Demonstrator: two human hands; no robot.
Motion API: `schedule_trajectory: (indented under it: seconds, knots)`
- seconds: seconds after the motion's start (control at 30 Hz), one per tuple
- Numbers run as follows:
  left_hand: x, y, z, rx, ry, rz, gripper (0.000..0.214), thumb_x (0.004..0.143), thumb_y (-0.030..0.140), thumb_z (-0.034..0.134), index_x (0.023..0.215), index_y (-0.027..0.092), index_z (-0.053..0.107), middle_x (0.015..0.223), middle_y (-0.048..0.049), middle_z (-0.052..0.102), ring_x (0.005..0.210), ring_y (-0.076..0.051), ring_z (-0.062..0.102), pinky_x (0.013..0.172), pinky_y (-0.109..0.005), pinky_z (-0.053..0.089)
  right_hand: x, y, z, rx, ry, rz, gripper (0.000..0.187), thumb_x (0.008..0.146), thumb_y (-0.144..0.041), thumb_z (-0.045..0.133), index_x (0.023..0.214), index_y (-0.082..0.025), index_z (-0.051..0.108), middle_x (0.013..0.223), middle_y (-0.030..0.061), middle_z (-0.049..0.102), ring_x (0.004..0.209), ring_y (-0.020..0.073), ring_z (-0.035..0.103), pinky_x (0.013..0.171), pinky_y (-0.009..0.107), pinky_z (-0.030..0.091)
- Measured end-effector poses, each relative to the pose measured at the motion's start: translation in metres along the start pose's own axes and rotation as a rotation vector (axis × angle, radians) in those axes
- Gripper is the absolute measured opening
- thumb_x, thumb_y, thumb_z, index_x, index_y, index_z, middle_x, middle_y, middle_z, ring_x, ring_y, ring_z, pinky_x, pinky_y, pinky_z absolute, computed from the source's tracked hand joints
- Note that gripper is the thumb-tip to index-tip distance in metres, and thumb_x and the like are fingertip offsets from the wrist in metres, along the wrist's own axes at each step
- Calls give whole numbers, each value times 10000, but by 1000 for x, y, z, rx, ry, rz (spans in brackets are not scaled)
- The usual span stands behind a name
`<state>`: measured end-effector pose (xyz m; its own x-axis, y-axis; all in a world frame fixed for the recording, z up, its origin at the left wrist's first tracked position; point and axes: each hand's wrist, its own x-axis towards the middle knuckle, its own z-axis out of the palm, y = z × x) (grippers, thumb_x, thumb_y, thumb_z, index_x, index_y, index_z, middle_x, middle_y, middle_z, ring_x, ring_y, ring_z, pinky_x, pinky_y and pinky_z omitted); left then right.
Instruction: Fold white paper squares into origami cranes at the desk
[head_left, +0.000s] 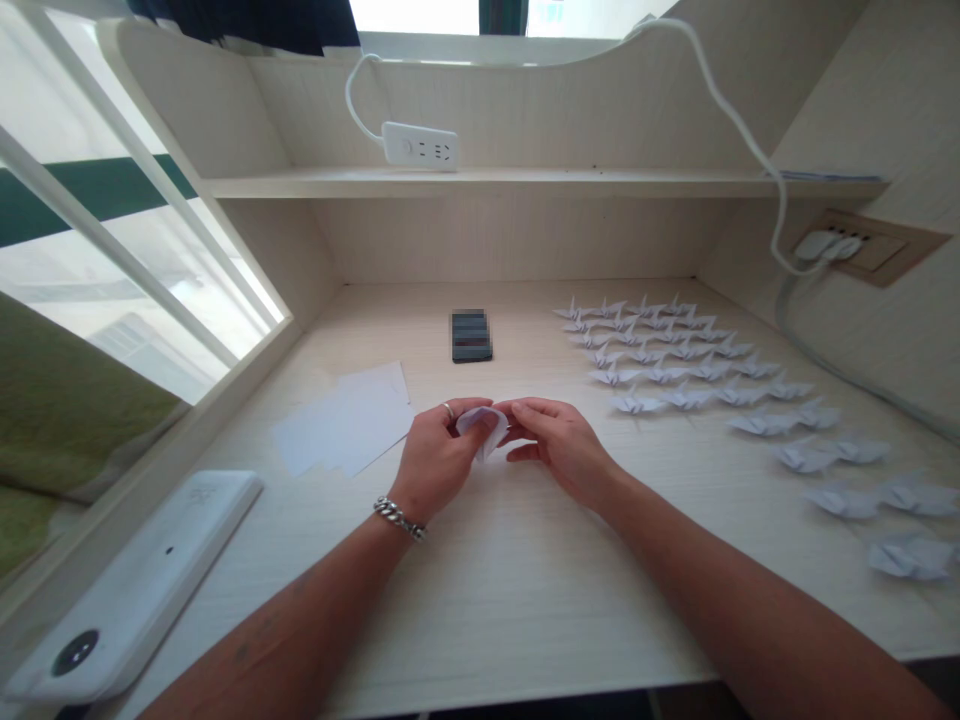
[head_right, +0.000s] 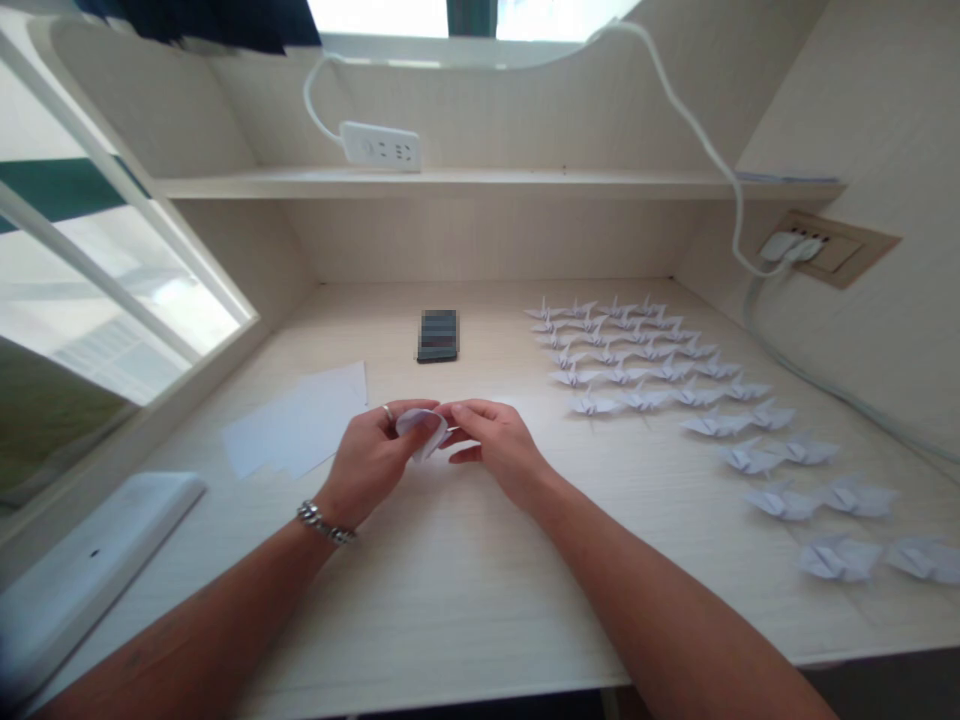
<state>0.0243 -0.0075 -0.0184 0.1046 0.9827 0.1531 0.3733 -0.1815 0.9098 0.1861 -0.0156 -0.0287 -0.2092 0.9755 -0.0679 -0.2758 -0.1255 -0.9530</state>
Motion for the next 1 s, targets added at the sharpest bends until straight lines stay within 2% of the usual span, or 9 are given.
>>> schedule_trajectory:
  seconds: [0.4, 0.67, 1.0]
  knots:
    - [-1, 3, 1, 7, -36, -2, 337, 793, 426, 619, 964, 163, 742, 853, -56, 754, 761, -204, 671, 678, -285, 506, 1, 3, -1, -58, 39, 16, 345, 675, -432, 762, 899, -177, 703, 830, 45, 698, 740, 155, 657, 587, 237, 499]
    - [-1, 2, 1, 27, -43, 68, 323, 797, 407, 626, 974, 167, 750, 970, -72, 750, 816, -209, 674, 751, -298, 514, 2, 7, -3, -133, 34, -33, 344, 659, -408, 775, 912, -185, 707, 829, 28, 707, 701, 125, 634, 597, 234, 502]
    - [-3, -2, 1, 17, -109, 128, 274, 808, 296, 588, 1014, 205, 744, 1020, -39, 745, 898, -211, 678, 804, -284, 515, 4, 7, -2, -223, 79, -161, 299, 601, -339, 807, 826, -164, 719, 778, 42, 724, 705, 160, 652, 660, 299, 519]
